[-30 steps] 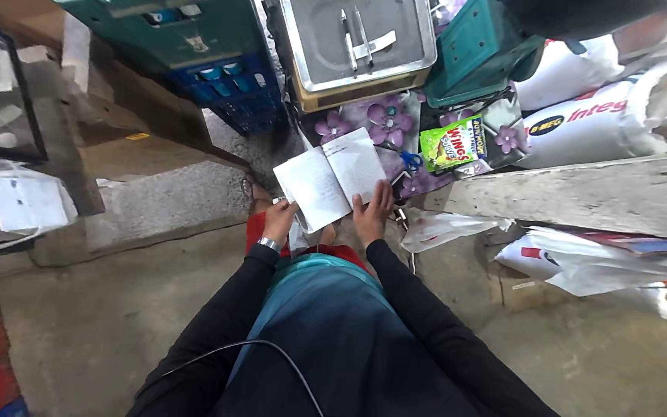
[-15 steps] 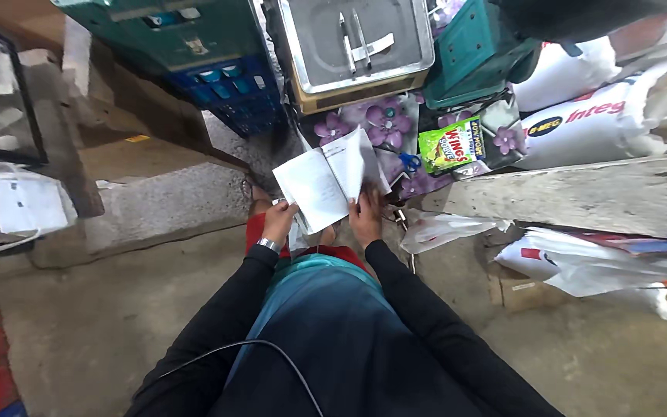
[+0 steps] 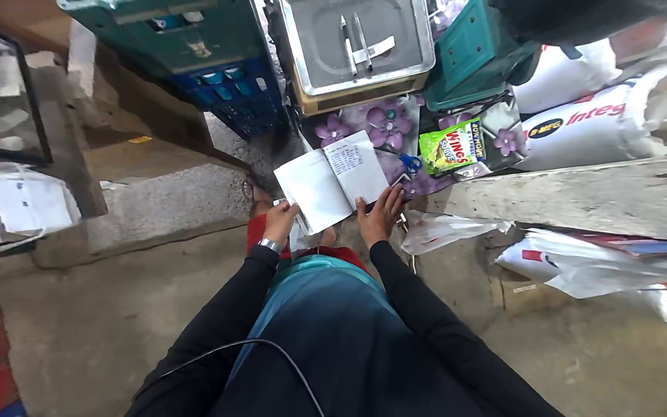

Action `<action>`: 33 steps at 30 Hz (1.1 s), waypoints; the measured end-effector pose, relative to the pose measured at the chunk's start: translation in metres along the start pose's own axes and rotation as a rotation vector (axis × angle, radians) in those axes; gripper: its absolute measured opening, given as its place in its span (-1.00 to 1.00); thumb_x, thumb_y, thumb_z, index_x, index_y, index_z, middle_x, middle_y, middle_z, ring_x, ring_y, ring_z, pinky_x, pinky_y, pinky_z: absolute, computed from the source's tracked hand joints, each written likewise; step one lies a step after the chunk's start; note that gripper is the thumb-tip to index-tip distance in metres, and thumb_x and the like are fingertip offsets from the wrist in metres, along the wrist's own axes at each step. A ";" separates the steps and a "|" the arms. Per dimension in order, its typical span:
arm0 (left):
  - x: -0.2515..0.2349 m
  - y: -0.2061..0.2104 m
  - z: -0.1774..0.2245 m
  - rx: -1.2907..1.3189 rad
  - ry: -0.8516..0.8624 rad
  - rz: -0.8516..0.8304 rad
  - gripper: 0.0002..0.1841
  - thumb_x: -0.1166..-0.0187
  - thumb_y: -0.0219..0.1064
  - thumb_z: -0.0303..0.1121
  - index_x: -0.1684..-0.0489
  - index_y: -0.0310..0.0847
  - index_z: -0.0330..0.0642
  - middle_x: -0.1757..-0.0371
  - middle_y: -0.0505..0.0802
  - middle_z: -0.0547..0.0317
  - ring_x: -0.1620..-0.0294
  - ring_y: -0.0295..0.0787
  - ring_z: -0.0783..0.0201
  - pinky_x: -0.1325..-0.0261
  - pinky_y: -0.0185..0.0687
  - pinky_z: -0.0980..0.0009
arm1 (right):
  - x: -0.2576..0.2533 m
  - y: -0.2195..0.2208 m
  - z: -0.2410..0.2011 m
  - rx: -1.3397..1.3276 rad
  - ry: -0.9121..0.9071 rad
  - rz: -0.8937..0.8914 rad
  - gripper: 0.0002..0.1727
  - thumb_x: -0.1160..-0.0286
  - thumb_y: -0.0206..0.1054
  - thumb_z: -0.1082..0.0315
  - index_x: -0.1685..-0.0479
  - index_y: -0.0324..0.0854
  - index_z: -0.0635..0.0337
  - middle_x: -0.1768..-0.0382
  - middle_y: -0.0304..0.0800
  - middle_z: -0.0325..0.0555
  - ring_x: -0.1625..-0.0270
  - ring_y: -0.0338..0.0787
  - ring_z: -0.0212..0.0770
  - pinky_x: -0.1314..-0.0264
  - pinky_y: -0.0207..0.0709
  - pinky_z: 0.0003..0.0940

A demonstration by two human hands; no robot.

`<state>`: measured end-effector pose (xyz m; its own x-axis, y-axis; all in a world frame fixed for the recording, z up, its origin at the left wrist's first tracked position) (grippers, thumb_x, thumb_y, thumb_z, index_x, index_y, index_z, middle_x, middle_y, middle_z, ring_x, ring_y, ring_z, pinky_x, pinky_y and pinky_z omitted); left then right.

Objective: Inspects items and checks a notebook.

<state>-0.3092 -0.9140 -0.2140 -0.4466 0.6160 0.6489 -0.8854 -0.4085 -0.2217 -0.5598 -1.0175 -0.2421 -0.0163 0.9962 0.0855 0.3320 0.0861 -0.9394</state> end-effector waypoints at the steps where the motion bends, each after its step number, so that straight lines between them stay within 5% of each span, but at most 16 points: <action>1: 0.000 0.000 -0.001 -0.003 0.003 -0.001 -0.67 -0.60 0.43 -0.03 0.19 0.74 -0.15 0.21 0.80 0.05 0.25 0.68 0.20 0.14 0.62 0.07 | 0.000 0.000 -0.001 0.013 -0.018 -0.004 0.17 -0.53 0.04 -0.49 -0.91 -0.14 0.25 -0.95 -0.42 0.08 -0.96 -0.39 0.10 -0.92 -0.38 0.25; 19: 0.010 0.001 0.002 -0.005 -0.023 0.019 -0.68 -0.62 0.39 -0.01 0.17 0.75 -0.10 0.18 0.80 0.08 0.22 0.68 0.21 0.13 0.61 0.07 | 0.003 0.007 0.007 0.024 0.006 0.004 0.29 -0.42 0.00 -0.61 -0.93 -0.26 0.23 -0.95 -0.51 0.06 -0.96 -0.43 0.08 -0.90 -0.37 0.30; 23: 0.009 0.001 0.002 -0.001 -0.038 0.020 -0.67 -0.61 0.39 0.00 0.17 0.74 -0.10 0.21 0.77 0.10 0.26 0.62 0.23 0.18 0.56 0.09 | 0.003 -0.001 0.002 0.040 -0.075 -0.016 0.07 -0.56 0.05 -0.48 -0.94 -0.10 0.00 -0.95 -0.52 0.00 -0.95 -0.47 0.12 -0.89 -0.39 0.37; 25: 0.011 0.001 0.003 0.009 -0.039 0.011 -0.68 -0.61 0.39 -0.01 0.13 0.75 -0.11 0.19 0.79 0.09 0.24 0.64 0.23 0.16 0.57 0.09 | 0.002 -0.009 -0.005 0.033 -0.150 -0.060 -0.15 -0.67 0.09 -0.30 -0.91 0.06 -0.19 -0.95 -0.31 -0.05 -0.95 -0.29 0.13 -0.87 -0.28 0.38; 28: 0.012 0.001 0.002 0.007 -0.068 0.033 -0.57 -0.64 0.31 0.11 0.08 0.73 -0.11 0.16 0.76 0.06 0.21 0.61 0.20 0.16 0.54 0.08 | -0.006 -0.014 -0.016 0.071 -0.232 -0.106 -0.39 -0.72 0.10 -0.10 -0.78 0.31 -0.39 -0.68 0.32 -0.03 -0.65 0.32 0.18 -0.59 0.24 0.34; 31: 0.015 0.000 0.005 0.003 -0.128 0.053 -0.18 -0.52 0.08 0.51 -0.23 0.70 -0.10 -0.14 0.78 -0.15 -0.08 0.69 -0.03 -0.05 0.60 -0.13 | -0.023 -0.017 -0.026 0.108 -0.253 -0.157 -0.43 -0.71 0.09 -0.03 -0.74 0.38 -0.48 -0.41 0.54 0.00 -0.41 0.50 0.15 -0.36 0.38 0.28; 33: 0.015 0.000 0.009 -0.027 -0.128 0.058 -0.08 -0.43 0.02 0.62 -0.20 0.70 -0.12 -0.09 0.76 -0.19 -0.06 0.68 -0.06 -0.03 0.59 -0.17 | -0.037 -0.019 -0.031 0.158 -0.261 -0.158 -0.44 -0.72 0.03 -0.07 -0.72 0.40 -0.50 -0.29 0.63 0.01 -0.34 0.57 0.12 -0.34 0.39 0.23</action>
<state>-0.3148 -0.9106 -0.1982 -0.4784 0.5005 0.7215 -0.8627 -0.4212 -0.2799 -0.5362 -1.0562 -0.2171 -0.3038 0.9384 0.1649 0.1564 0.2198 -0.9629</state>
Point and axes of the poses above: each hand's wrist, its own x-axis away from the middle knuckle, its own y-axis out of the palm, z = x × y, the point moved 1 cm from there along -x, towards the middle knuckle
